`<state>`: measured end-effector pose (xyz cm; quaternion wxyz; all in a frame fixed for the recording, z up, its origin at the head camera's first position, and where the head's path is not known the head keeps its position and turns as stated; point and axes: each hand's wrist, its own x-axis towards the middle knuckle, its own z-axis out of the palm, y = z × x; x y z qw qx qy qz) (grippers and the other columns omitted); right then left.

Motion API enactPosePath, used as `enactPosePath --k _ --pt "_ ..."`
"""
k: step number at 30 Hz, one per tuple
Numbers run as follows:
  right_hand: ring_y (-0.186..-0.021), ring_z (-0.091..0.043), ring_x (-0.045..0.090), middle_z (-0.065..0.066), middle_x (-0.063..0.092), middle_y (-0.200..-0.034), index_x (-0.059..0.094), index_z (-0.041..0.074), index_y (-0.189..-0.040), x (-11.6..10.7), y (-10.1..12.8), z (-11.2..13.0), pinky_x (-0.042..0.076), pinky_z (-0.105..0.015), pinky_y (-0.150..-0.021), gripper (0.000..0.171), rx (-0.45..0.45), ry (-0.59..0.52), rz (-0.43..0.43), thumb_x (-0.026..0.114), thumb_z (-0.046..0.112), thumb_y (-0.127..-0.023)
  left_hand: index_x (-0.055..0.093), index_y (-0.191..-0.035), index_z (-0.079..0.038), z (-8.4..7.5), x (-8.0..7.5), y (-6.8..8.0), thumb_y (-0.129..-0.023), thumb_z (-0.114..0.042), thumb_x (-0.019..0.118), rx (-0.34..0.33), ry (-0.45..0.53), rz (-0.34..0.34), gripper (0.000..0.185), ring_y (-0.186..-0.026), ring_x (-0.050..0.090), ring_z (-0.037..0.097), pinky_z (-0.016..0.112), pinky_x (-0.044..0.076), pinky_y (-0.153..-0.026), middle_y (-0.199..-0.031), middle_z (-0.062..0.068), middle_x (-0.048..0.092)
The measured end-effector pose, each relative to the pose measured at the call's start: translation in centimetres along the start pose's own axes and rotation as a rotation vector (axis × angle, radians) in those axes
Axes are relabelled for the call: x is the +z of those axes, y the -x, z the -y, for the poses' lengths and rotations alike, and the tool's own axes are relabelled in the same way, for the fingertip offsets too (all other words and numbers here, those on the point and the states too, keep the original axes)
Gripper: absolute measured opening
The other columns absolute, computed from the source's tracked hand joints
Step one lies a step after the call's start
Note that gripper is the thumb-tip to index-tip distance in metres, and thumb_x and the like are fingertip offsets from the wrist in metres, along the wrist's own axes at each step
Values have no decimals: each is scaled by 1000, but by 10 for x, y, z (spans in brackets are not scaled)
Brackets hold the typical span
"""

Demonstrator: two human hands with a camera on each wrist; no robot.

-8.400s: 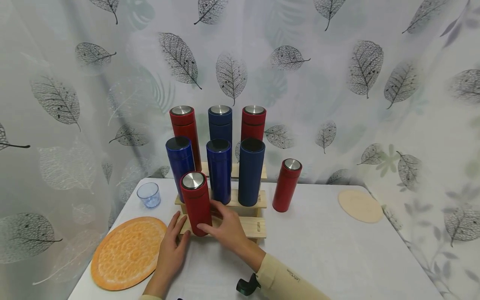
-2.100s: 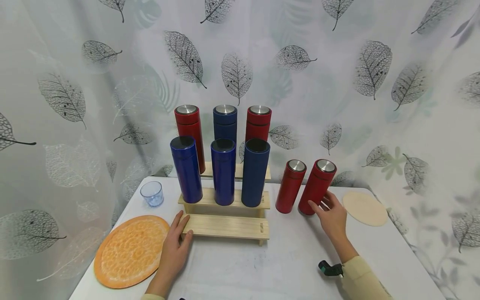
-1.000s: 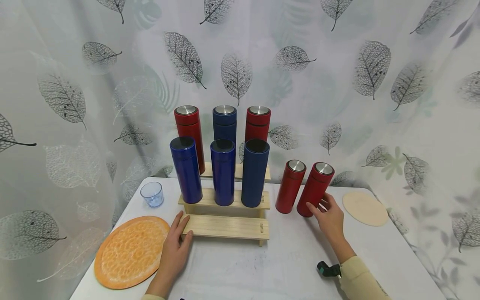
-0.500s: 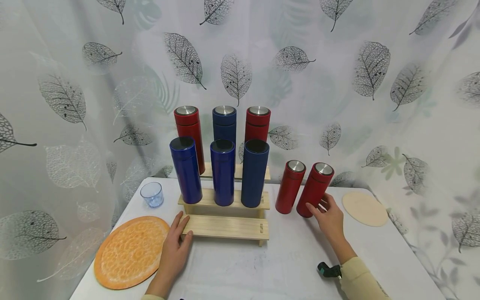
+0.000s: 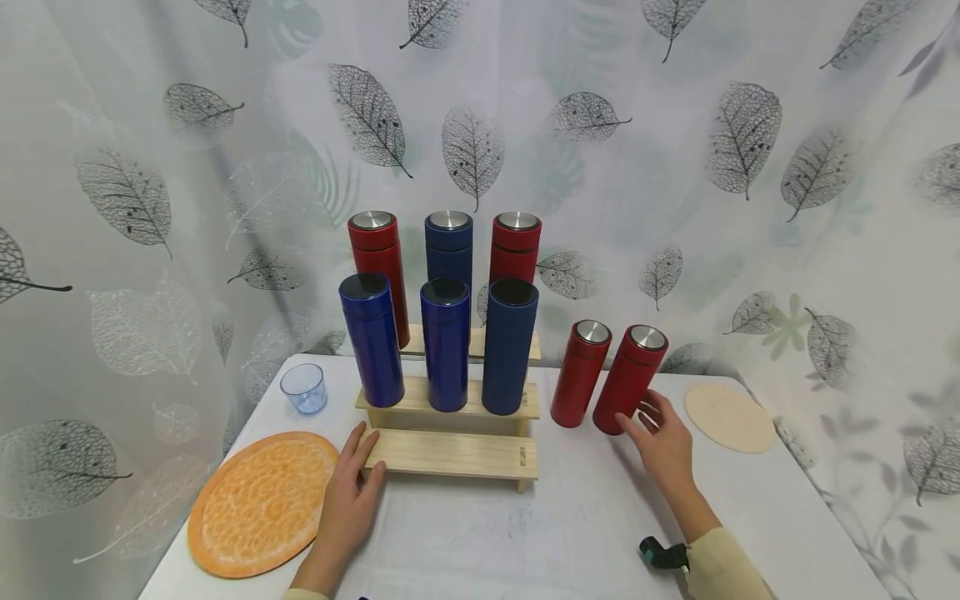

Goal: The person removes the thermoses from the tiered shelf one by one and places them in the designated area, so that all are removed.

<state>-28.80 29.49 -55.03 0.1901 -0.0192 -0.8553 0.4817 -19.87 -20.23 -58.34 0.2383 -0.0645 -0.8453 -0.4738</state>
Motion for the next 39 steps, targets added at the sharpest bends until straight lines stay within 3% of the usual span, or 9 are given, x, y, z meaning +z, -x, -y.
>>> enactPosePath --k 7,10,19,30,39 --pt "-132 -36 65 -16 64 -148 54 7 -156 -10 12 10 48 -17 -99 69 -70 5 -38 86 25 -98 59 -154 0 -1 -1 0 -108 -10 67 5 -13 -5 48 -139 49 33 12 32 -97 -171 18 39" --pt "-131 -36 66 -16 65 -147 55 7 -155 -12 15 16 46 -11 -97 67 -82 3 -38 85 26 -98 58 -154 0 0 -1 0 -108 -9 67 -3 -15 -2 48 -142 47 33 11 31 -99 -171 19 38" --pt "-131 -34 66 -13 67 -145 57 10 -154 -13 24 32 47 -14 -97 64 -108 0 -45 85 26 -98 58 -155 0 3 0 -2 -108 -10 67 -10 -11 3 48 -151 40 40 5 24 -103 -171 18 38" --pt "-126 -28 68 -8 70 -139 61 9 -150 -10 32 60 47 -13 -98 59 -218 -48 -52 86 17 -97 58 -154 2 3 0 -3 -108 -10 67 -7 -16 7 48 -153 38 44 4 19 -108 -170 21 38" --pt "-122 -31 71 -11 73 -134 65 7 -146 -6 30 81 50 -17 -98 58 -307 -119 -32 87 5 -93 58 -154 1 2 0 -2 -108 -10 67 -5 -12 4 48 -152 38 45 4 20 -108 -170 21 39"
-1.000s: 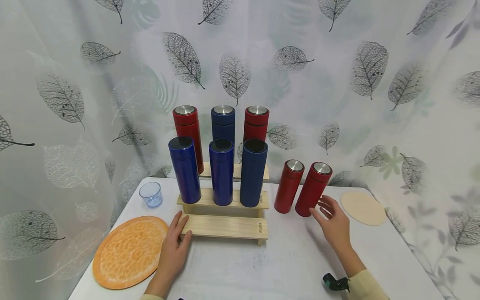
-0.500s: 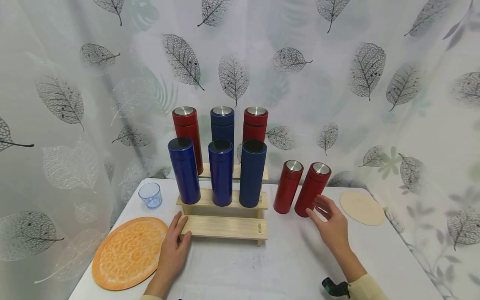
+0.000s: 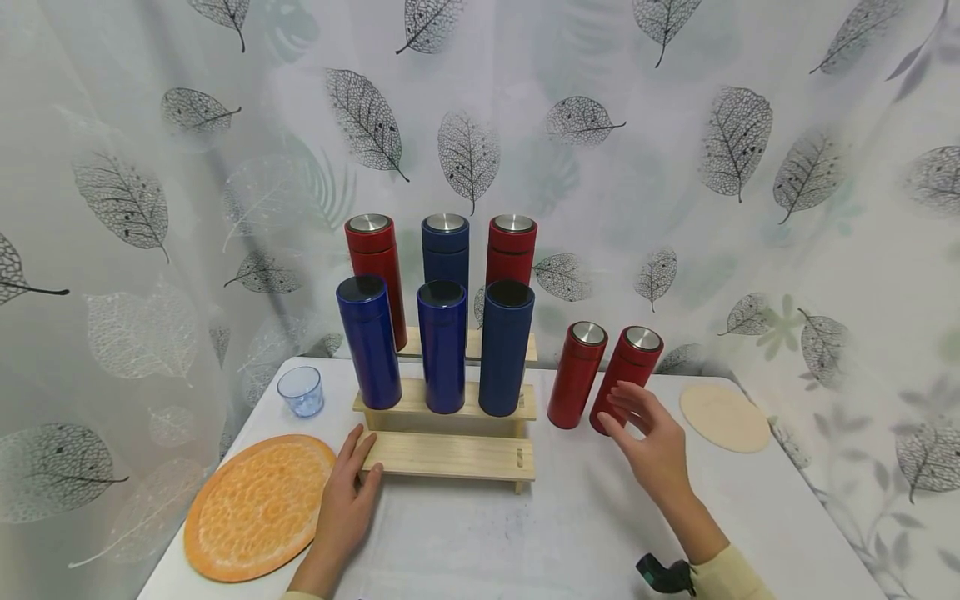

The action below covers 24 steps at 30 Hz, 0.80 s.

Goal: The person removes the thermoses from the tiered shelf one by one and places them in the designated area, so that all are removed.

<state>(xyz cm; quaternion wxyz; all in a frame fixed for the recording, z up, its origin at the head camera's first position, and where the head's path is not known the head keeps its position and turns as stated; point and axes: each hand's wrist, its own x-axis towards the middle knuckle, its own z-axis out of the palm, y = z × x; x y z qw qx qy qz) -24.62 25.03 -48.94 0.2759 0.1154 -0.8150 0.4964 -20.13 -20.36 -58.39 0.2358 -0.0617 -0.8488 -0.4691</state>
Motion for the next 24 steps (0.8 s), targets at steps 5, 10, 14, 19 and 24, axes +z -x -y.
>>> enactPosePath --k 5,10,14,19,24 --pt "-121 -33 71 -13 73 -134 65 6 -145 5 -6 11 51 -19 -98 60 -35 -35 14 88 -1 -90 59 -153 1 0 0 0 -108 -12 67 -2 -9 -2 48 -153 37 46 5 18 -109 -169 21 40" --pt "-120 -31 72 -10 73 -133 65 9 -144 10 -13 21 52 -21 -98 59 -62 -55 33 87 -2 -91 58 -153 1 2 -1 -1 -108 -11 68 -11 -1 1 48 -153 37 43 5 18 -110 -170 20 39" --pt "-122 -28 71 -9 73 -133 65 7 -145 14 -18 31 52 -21 -97 56 -76 -67 57 86 3 -93 59 -153 1 3 -1 -1 -107 -10 68 -8 -1 -4 48 -153 37 43 5 18 -111 -170 20 40" --pt "-122 -27 71 -8 73 -134 64 5 -145 20 -23 40 54 -26 -98 55 -85 -117 92 86 6 -94 59 -152 2 1 0 1 -107 -8 68 19 12 -22 47 -151 40 44 5 22 -108 -169 22 40" --pt "-122 -29 71 -11 72 -134 65 6 -145 28 -25 44 53 -27 -101 55 -100 -145 116 86 4 -94 59 -153 2 -2 1 2 -108 -8 67 29 21 -21 47 -150 40 43 4 24 -105 -169 22 40"
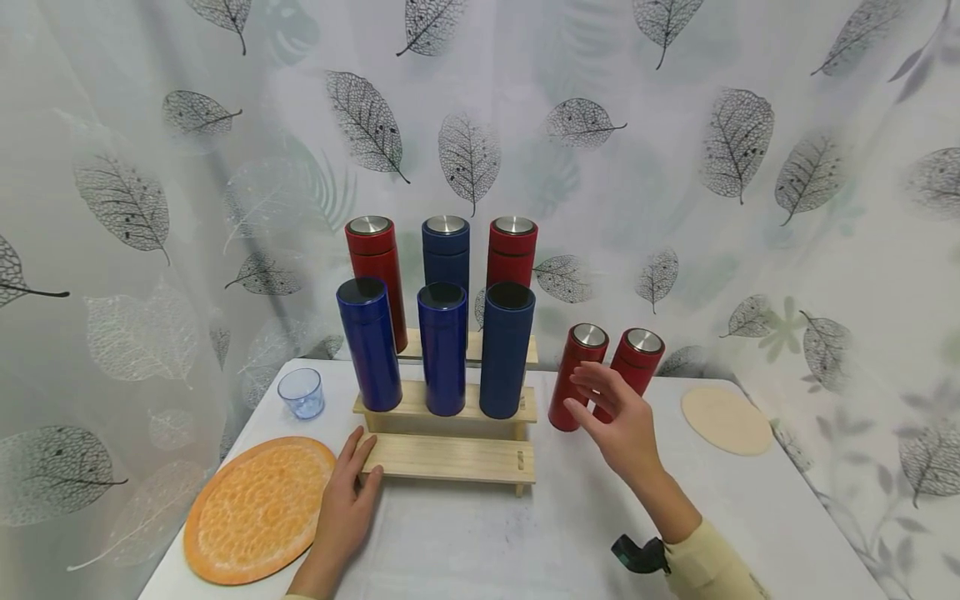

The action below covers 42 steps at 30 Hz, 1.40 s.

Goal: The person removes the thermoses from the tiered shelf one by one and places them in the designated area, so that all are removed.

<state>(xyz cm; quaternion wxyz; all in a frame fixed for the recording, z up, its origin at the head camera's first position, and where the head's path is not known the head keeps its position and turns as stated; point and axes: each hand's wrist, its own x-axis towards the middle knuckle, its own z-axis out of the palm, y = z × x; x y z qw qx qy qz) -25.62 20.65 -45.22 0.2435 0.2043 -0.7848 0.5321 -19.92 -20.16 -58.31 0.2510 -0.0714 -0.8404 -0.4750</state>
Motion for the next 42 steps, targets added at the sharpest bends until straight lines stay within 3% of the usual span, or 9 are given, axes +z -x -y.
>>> enactPosePath --k 5,12,20,24,33,42 --pt "-123 -29 71 -13 71 -136 64 4 -145 7 -5 2 52 -27 -102 56 -6 -23 25 86 3 -93 58 -154 3 -1 0 0 -108 -9 67 -11 7 12 48 -152 38 43 4 24 -104 -170 22 38" --pt "-123 -26 71 -1 72 -136 65 16 -147 15 -13 8 54 -31 -102 61 -3 -19 55 88 6 -91 57 -154 2 -1 1 -1 -109 -10 67 -21 4 20 48 -153 36 45 4 22 -108 -170 21 38" --pt "-126 -31 70 -17 71 -138 64 12 -148 33 -24 5 54 -47 -104 60 10 -66 97 87 8 -93 59 -153 3 1 1 0 -107 -8 68 -4 -7 2 48 -151 38 45 5 22 -108 -169 21 40" --pt "-126 -33 70 -15 71 -139 63 10 -149 40 -28 3 54 -50 -103 60 18 -86 110 86 10 -94 59 -152 3 2 0 0 -107 -9 68 7 -11 4 48 -152 38 47 4 21 -110 -169 22 40" --pt "-126 -29 69 -9 71 -139 62 10 -151 46 -35 2 54 -44 -104 62 32 -102 131 88 13 -94 58 -154 2 1 0 0 -108 -10 67 -10 -4 19 48 -154 35 47 4 19 -111 -170 21 38" --pt "-128 -31 68 -10 69 -142 60 13 -153 51 -41 5 54 -47 -105 65 73 -115 145 88 15 -95 58 -153 4 1 0 -1 -108 -8 67 0 -9 13 47 -153 36 48 5 19 -111 -169 23 39"
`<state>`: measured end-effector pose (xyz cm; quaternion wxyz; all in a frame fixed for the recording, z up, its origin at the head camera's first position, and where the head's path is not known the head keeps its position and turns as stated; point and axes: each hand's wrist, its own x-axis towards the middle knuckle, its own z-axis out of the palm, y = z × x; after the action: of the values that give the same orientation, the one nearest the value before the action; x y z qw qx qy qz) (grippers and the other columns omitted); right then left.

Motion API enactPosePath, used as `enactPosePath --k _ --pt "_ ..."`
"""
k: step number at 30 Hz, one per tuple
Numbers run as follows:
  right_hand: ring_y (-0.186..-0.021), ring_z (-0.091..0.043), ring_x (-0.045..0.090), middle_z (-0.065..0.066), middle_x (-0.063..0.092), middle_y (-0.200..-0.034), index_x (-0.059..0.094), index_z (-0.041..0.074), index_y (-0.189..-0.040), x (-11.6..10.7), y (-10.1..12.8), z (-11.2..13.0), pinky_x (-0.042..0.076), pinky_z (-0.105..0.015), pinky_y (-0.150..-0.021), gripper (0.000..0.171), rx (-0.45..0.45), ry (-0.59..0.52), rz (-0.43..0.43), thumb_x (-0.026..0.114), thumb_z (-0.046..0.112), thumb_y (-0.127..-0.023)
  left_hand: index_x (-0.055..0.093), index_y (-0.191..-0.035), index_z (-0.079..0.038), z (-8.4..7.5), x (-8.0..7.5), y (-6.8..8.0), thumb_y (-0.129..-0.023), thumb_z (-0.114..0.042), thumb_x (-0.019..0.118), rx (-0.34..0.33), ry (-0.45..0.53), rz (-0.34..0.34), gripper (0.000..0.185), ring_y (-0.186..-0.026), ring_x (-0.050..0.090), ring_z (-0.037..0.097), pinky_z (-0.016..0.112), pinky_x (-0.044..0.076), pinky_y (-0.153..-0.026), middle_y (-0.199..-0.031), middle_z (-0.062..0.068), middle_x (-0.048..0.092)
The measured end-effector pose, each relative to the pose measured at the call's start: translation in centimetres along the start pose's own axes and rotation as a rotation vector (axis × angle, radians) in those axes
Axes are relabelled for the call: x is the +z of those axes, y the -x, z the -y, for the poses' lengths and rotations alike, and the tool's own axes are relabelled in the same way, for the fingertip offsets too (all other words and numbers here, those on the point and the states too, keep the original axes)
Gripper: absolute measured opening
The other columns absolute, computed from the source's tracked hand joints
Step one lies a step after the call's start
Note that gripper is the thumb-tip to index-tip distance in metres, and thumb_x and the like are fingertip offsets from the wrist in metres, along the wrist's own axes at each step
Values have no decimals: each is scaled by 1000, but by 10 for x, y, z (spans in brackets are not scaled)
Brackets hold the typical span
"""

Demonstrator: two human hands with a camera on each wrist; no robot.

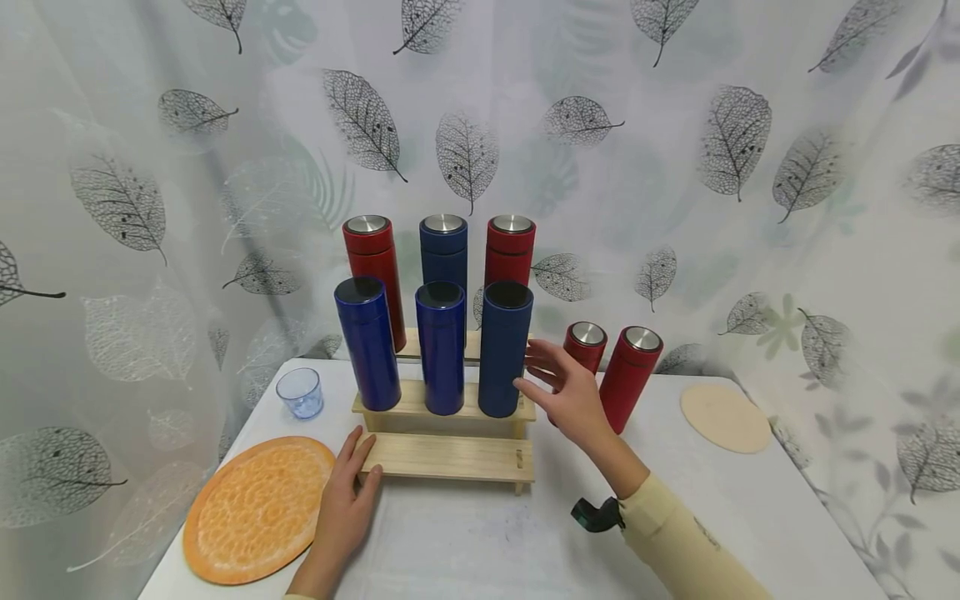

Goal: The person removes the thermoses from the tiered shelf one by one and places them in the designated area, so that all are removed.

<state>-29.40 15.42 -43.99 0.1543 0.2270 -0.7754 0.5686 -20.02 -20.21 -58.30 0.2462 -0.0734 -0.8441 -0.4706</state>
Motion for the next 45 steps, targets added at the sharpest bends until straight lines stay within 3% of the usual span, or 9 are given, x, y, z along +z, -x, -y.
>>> enactPosePath --k 8,17,31,45 --pt "-128 -24 68 -5 69 -142 60 17 -154 6 -7 -3 55 -42 -104 66 32 17 15 88 22 -95 58 -153 4 0 -1 -1 -108 -8 67 3 -1 -7 47 -152 37 48 5 20 -110 -169 24 39" --pt "-125 -26 69 -6 71 -138 60 14 -154 11 -11 -4 55 -48 -104 66 30 17 28 89 21 -94 58 -153 2 0 -1 -1 -108 -9 67 -2 -4 -3 47 -153 36 47 5 19 -111 -169 22 39" --pt "-122 -26 70 -7 73 -135 61 12 -153 15 -13 -3 56 -41 -102 66 45 42 28 89 22 -94 58 -153 3 4 0 0 -107 -9 68 -13 -8 -1 48 -153 37 47 6 18 -112 -170 21 39" --pt "-119 -27 72 -7 74 -132 63 13 -150 17 -12 -5 57 -47 -101 63 37 46 9 89 25 -94 58 -153 4 4 0 -1 -108 -11 67 -22 -2 14 48 -153 36 47 5 19 -110 -170 21 39"
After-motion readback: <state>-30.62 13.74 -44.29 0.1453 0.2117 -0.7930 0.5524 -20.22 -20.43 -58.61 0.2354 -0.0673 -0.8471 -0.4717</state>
